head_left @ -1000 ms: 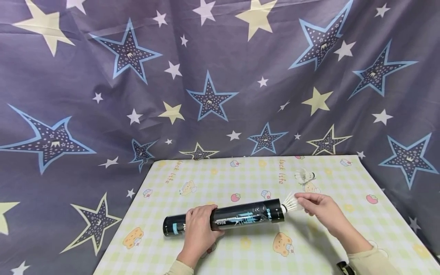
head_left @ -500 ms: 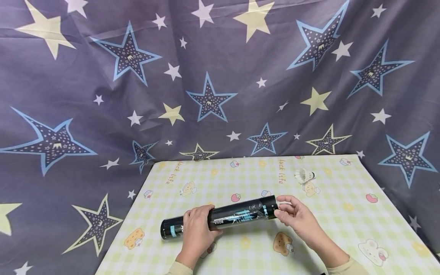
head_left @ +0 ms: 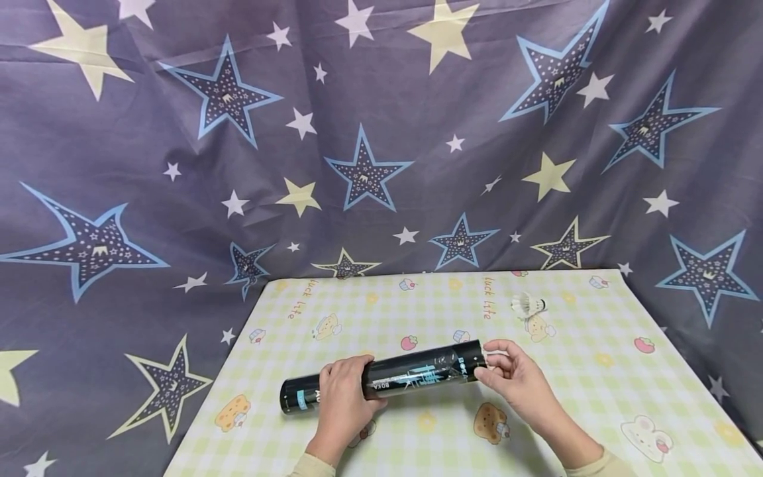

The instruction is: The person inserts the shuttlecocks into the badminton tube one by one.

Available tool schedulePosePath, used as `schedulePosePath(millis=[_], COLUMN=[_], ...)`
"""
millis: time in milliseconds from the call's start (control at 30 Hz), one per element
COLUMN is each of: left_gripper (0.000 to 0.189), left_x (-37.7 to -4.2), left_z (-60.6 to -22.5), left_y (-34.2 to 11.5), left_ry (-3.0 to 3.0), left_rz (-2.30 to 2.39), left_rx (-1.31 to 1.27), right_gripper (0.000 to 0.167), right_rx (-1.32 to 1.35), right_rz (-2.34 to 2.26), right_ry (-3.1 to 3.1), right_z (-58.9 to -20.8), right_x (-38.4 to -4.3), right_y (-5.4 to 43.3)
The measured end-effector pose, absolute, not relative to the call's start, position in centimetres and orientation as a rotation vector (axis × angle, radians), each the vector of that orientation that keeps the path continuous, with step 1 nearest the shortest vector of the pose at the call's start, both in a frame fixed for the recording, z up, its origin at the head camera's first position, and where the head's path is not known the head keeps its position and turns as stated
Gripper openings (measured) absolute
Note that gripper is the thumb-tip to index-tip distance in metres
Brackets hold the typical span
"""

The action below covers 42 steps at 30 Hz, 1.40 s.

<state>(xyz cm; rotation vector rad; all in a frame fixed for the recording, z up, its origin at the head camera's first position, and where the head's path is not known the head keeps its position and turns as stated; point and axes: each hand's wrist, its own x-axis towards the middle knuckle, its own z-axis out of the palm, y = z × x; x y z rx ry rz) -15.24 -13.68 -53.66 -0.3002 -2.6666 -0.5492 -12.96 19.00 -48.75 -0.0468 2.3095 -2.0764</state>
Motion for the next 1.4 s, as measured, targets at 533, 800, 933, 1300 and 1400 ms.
schedulePosePath(millis=[533, 800, 933, 1300, 1400], left_gripper=[0.090, 0.089, 0.090, 0.088, 0.088], left_x=[-15.4, -15.5, -15.5, -15.6, -15.6], left_z=[-53.7, -53.5, -53.5, -53.9, -54.0], left_y=[-13.2, -13.3, -13.3, -13.5, -13.6], left_ry=[-2.610, -2.601, -2.605, -2.635, -2.640], left_rz=[-0.570, -0.574, -0.579, -0.522, -0.526], left_rx=[-0.341, -0.370, -0.368, -0.364, -0.362], right_gripper=[0.051, 0.038, 0.038, 0.030, 0.036], right_rx=[0.032, -0.277, -0.302, -0.187, -0.191], right_rz=[-1.892, -2.051, -2.093, -1.580, -1.204], right_ry=[2.757, 2.462, 2.425, 2.873, 3.115], right_z=[-48.7, -48.9, -48.9, -49.2, -49.3], right_x=[-12.6, -12.6, -12.5, -15.6, -17.5], right_y=[17.1, 17.8, 17.7, 21.9, 24.2])
